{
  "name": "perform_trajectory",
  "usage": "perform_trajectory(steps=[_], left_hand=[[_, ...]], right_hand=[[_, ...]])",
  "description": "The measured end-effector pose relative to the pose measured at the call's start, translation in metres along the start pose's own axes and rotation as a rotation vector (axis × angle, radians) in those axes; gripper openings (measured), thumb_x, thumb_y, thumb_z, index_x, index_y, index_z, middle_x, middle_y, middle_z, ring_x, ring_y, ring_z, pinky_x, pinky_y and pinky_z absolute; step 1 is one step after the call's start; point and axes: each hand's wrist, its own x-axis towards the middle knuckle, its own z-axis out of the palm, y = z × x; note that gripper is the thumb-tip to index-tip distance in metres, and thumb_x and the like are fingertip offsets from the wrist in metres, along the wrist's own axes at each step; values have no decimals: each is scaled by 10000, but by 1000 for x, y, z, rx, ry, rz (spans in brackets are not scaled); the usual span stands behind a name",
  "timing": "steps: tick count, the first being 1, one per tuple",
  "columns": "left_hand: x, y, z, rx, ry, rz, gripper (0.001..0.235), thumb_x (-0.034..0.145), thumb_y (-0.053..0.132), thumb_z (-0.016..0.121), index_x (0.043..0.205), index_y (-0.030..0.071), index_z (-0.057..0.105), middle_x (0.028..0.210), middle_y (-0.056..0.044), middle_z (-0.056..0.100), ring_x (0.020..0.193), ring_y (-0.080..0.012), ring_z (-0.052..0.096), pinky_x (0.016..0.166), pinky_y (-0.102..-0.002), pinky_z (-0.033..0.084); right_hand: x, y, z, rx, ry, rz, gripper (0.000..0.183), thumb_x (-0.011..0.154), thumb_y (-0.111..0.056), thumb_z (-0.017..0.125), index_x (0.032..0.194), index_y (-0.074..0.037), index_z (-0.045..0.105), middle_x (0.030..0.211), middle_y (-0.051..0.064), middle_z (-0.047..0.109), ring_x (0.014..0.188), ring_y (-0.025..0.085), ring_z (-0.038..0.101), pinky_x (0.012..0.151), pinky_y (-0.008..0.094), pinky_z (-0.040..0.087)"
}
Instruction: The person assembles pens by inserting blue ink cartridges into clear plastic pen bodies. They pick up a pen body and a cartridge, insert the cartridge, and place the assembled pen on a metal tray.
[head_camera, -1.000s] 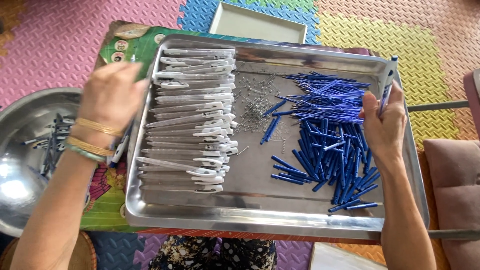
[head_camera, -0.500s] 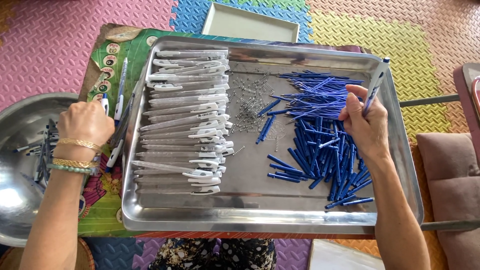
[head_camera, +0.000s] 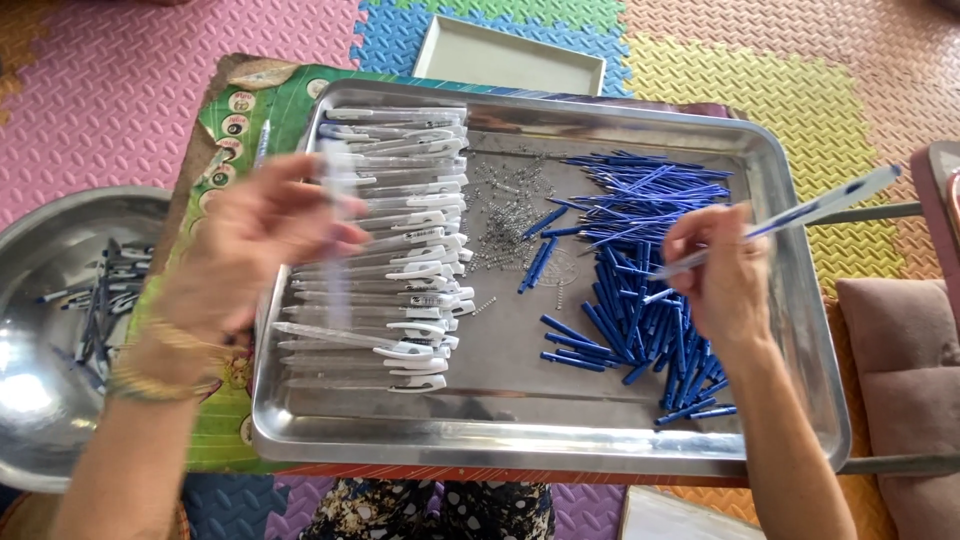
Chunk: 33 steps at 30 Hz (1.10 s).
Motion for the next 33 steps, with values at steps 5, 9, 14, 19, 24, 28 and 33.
perform_trajectory(steps=[5,9,14,19,24,28,33], left_hand=[[26,-32,82,-502,-554,-78,571,971,-101,658,1529,-12,572,1330,-124,634,1093,-258,709,1064,-368,668],[35,-58,123,-716,-665,-108,647,988,-126,672,1610,-22,529,1220,-196,734,1026,-290,792,982,-374,690],[34,-79,145,-690,-611,-172,514,991,-29,723,1498,-7,642,1306,-195,788,1115,-278,813,964,-423,700],[36,-83,148,-724,-635,-225,491,989,-39,723,1476,-32,661,1307,-216,791,1136,-310,807,966,-439,700],[35,-82,150,-760,-669,-245,498,990,-43,724,1483,-35,659,1312,-224,786,1157,-331,800,976,-450,696],[37,-94,152,-744,-658,-222,512,980,-57,734,1486,-34,659,1324,-240,783,1177,-339,793,983,-455,693],[26,-88,158,-700,-553,-193,496,935,-67,793,1422,-43,706,1217,-210,820,1062,-303,829,911,-415,720]], right_hand=[[-12,-15,47,266,-166,2,139,1072,-135,741,1149,-28,784,1145,103,750,837,135,715,741,252,663],[-21,-38,81,180,-181,-2,165,977,-3,796,1125,-44,737,1108,123,794,919,159,749,825,262,673],[-21,-27,89,-6,-40,-91,235,896,-56,928,1015,37,749,934,223,802,711,215,766,699,292,680],[-25,-18,89,-80,-36,-123,191,912,-48,913,1009,24,764,936,201,818,749,182,774,691,269,657],[-25,-25,93,-38,-71,-128,147,929,7,873,1017,31,757,988,225,825,845,228,824,810,319,681],[-27,-25,95,-16,-89,-119,133,943,27,847,1031,33,748,987,238,820,859,250,831,830,349,692],[-26,-14,95,-83,-72,-113,134,920,45,861,1012,52,764,972,262,806,904,338,859,822,371,704]])
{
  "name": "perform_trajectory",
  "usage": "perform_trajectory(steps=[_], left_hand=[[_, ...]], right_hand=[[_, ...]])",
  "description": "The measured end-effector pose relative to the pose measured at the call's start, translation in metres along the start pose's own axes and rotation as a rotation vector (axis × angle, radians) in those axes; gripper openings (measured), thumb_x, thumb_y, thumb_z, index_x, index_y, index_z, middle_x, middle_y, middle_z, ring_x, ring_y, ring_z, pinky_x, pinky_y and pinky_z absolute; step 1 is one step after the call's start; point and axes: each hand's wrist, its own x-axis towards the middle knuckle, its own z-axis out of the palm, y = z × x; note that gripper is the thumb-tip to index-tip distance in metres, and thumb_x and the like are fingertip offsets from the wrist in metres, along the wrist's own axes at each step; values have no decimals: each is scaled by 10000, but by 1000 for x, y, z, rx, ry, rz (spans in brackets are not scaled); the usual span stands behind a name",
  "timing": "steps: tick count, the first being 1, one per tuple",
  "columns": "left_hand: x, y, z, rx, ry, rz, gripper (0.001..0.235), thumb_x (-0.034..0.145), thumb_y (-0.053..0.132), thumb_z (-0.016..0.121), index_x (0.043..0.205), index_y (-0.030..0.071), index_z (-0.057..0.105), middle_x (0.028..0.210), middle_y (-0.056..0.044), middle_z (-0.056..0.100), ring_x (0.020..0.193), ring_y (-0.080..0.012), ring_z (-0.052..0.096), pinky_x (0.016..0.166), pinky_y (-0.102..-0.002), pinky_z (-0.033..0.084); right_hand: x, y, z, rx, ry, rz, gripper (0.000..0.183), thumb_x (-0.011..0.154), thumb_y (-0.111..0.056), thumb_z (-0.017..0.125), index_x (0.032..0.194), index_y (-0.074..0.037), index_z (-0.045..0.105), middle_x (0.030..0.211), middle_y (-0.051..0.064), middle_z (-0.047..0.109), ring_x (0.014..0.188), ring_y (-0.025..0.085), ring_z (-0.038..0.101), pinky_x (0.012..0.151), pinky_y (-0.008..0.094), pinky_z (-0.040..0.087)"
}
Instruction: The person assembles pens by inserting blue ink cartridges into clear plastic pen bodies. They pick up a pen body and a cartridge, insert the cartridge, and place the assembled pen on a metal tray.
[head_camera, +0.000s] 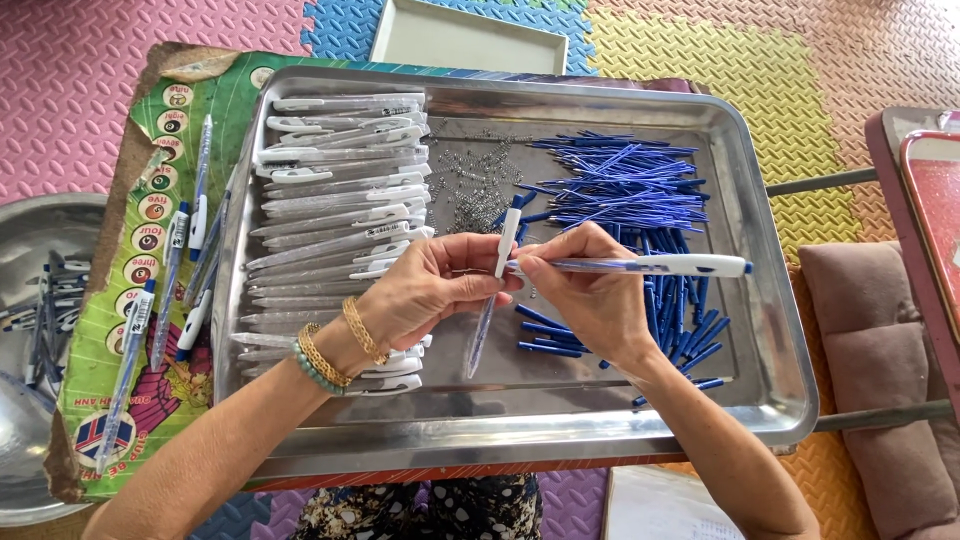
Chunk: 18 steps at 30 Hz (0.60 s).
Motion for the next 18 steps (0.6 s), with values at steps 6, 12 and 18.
perform_trajectory(steps=[6,12,18], left_hand=[[4,-14,3,82,116,55,482,902,-37,851,1370,-39,734,1133,-183,835,957,-265,846,839,-384,738],[7,-18,-2,78,158,47,469,924,-19,840,1381,-19,731,1126,-166,829,935,-256,843,833,-398,744],[-7,2,5,61,18,-32,476,930,-21,816,1398,-22,733,1154,-224,823,937,-269,831,847,-404,734]], right_hand=[[-3,5,5,-57,5,-178,135,921,26,868,941,32,734,902,212,800,938,319,849,782,369,675],[-8,8,0,-333,-1,-479,109,948,-16,840,892,-58,756,941,120,810,945,323,857,799,371,681],[4,2,-9,-308,81,-575,159,1038,-52,735,881,-27,731,998,155,802,987,358,835,871,404,655]])
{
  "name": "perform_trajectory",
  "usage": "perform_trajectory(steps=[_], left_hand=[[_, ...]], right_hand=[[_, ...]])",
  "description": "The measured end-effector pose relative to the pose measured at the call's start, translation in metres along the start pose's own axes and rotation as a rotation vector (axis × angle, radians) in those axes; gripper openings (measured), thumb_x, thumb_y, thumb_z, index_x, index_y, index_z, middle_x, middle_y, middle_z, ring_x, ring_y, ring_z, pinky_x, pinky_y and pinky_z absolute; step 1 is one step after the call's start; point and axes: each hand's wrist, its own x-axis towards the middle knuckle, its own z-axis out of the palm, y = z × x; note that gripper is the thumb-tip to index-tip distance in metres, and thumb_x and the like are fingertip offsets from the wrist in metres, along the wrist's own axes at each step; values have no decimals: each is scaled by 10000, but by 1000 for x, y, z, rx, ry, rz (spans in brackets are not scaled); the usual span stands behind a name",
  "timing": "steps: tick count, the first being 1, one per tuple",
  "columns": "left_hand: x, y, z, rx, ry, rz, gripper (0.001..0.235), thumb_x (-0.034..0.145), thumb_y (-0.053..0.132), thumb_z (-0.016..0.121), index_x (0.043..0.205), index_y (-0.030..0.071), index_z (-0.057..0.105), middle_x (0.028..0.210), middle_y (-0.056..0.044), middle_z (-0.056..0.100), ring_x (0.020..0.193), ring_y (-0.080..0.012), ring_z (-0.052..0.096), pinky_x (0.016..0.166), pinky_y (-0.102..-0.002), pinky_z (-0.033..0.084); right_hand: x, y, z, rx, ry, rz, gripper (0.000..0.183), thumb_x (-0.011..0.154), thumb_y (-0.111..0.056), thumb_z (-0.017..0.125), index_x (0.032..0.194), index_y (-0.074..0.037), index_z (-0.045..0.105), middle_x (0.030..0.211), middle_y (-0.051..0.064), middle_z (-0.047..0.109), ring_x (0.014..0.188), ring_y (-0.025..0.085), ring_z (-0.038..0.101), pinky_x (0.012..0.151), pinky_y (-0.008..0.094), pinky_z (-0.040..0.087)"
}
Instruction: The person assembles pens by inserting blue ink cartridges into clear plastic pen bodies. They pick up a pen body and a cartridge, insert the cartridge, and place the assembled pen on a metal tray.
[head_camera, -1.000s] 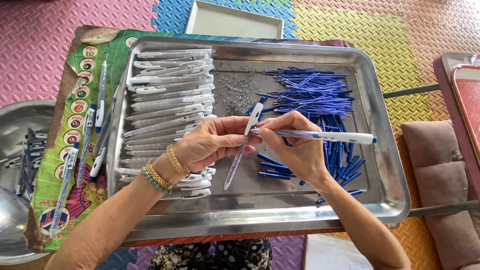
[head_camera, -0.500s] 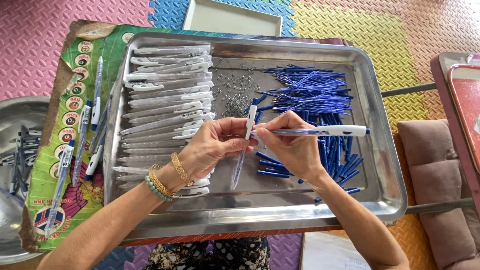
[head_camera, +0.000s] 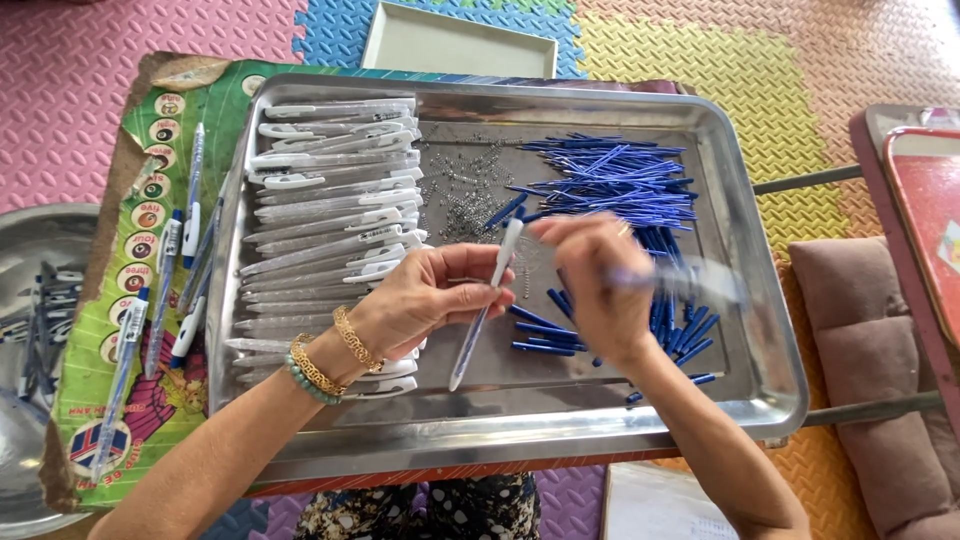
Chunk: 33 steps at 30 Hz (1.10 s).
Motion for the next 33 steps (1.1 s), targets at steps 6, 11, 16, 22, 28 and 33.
perform_trajectory(steps=[6,11,16,22,28,33], left_hand=[[0,3,0,60,-141,-77,494,945,-28,771,1436,-39,712,1178,-208,824,1009,-255,824,905,-384,712],[-3,7,-1,73,-185,-133,544,936,-39,768,1475,-38,687,1247,-246,825,1056,-280,828,938,-420,702],[0,-2,-2,99,-180,-110,554,936,-24,787,1481,-22,687,1231,-216,833,1061,-265,827,937,-413,707],[-3,-6,-6,162,-196,-162,550,933,-28,790,1475,-7,704,1210,-203,830,1041,-265,832,924,-420,714],[-6,0,-7,194,-207,-198,557,928,-7,796,1478,9,710,1189,-166,819,1036,-234,830,907,-400,716],[-6,8,-6,213,-187,-199,548,932,7,792,1475,12,716,1185,-160,807,1037,-226,825,908,-396,715]], right_hand=[[6,8,-4,310,-55,511,286,1157,-213,595,1232,-45,815,832,78,740,771,122,624,750,289,564],[-2,17,-2,552,-115,594,260,1152,-151,617,1016,35,738,615,58,568,564,121,486,547,253,428],[-1,21,5,465,12,624,288,1172,-192,584,927,-53,644,560,7,515,472,101,473,486,233,401],[14,65,-62,439,435,762,311,1188,-351,532,953,-158,590,597,12,480,403,107,440,388,247,344],[-12,61,-110,210,421,823,273,1214,-295,512,980,-166,572,663,17,514,408,113,449,391,244,314],[-50,60,-116,-428,-87,787,245,1161,-440,707,1182,-251,862,778,128,720,710,271,661,699,413,527]])
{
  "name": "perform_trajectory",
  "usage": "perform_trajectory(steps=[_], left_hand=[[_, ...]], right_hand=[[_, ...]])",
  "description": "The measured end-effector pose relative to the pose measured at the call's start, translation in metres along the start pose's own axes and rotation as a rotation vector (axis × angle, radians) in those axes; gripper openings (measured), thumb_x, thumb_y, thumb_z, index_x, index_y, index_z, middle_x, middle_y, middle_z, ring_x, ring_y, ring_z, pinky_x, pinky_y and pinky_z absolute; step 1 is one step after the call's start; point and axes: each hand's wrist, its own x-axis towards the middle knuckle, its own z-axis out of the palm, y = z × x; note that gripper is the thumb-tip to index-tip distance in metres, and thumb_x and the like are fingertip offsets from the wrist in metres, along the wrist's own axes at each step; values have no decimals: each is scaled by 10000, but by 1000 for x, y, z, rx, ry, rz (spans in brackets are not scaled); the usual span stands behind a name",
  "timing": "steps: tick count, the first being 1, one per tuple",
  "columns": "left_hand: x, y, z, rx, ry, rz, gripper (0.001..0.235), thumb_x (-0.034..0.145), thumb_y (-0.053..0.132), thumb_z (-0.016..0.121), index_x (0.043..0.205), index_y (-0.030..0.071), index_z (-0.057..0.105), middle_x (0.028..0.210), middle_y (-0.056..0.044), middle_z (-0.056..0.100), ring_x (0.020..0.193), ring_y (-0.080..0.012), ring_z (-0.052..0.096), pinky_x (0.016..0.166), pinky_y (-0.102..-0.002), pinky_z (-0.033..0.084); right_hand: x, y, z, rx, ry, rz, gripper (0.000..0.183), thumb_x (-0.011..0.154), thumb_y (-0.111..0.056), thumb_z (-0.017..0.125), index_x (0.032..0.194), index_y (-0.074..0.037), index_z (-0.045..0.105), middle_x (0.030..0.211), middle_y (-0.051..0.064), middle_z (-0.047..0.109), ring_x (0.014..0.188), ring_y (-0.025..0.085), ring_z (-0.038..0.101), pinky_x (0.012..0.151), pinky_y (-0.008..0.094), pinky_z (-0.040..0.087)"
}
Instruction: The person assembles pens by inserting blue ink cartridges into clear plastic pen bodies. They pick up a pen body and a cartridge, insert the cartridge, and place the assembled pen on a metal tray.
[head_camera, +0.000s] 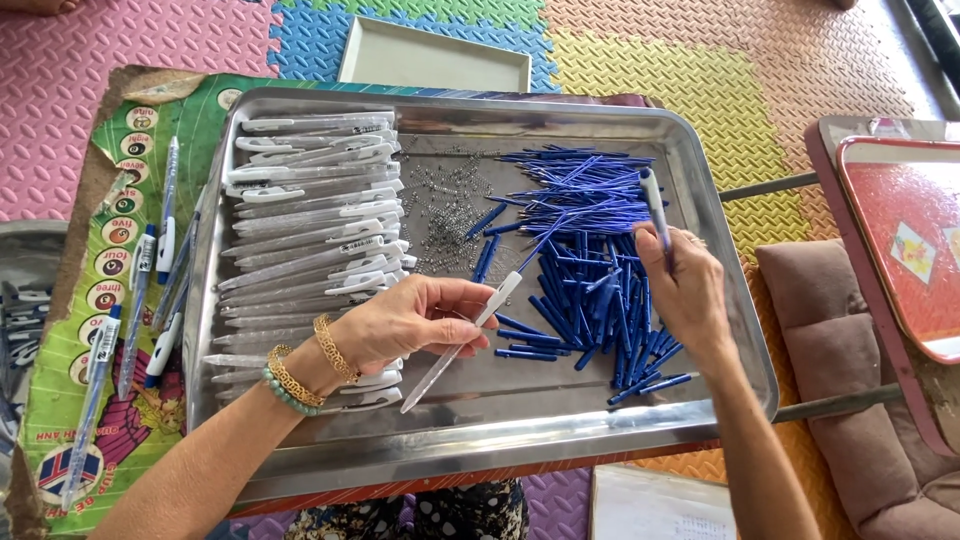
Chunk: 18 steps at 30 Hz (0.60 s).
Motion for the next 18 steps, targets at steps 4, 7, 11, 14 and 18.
perform_trajectory(steps=[4,7,11,14,18], left_hand=[[3,1,0,16,-4,-17,545,939,0,779,1479,5,709,1188,-167,792,1051,-245,826,915,-409,715],[2,8,4,55,-10,-33,550,944,5,772,1490,13,705,1176,-158,785,1034,-237,826,901,-393,716],[-2,32,-8,320,33,3,532,945,56,781,1475,91,742,1109,-129,804,962,-211,806,857,-389,726],[13,68,-35,1109,262,118,397,907,175,784,1298,211,841,1025,-71,873,937,-250,839,846,-424,655],[73,49,-55,1855,474,5,366,963,223,688,1243,430,801,880,82,803,823,-188,806,712,-355,657]], right_hand=[[-1,-39,30,293,-66,-69,343,1158,-376,622,1261,-126,833,944,114,730,803,228,630,725,370,520],[4,-75,56,722,-242,79,278,1115,-271,656,1139,-34,799,716,69,610,469,76,455,397,239,430],[35,-65,71,948,-164,86,265,1148,-247,610,1100,-29,752,726,79,594,393,52,438,337,213,365],[67,-51,57,935,12,45,242,1181,-274,629,1080,-74,721,761,77,641,395,47,410,349,203,353],[65,-48,59,853,97,-7,241,1190,-266,648,1078,-62,708,790,84,667,416,37,411,373,188,331]])
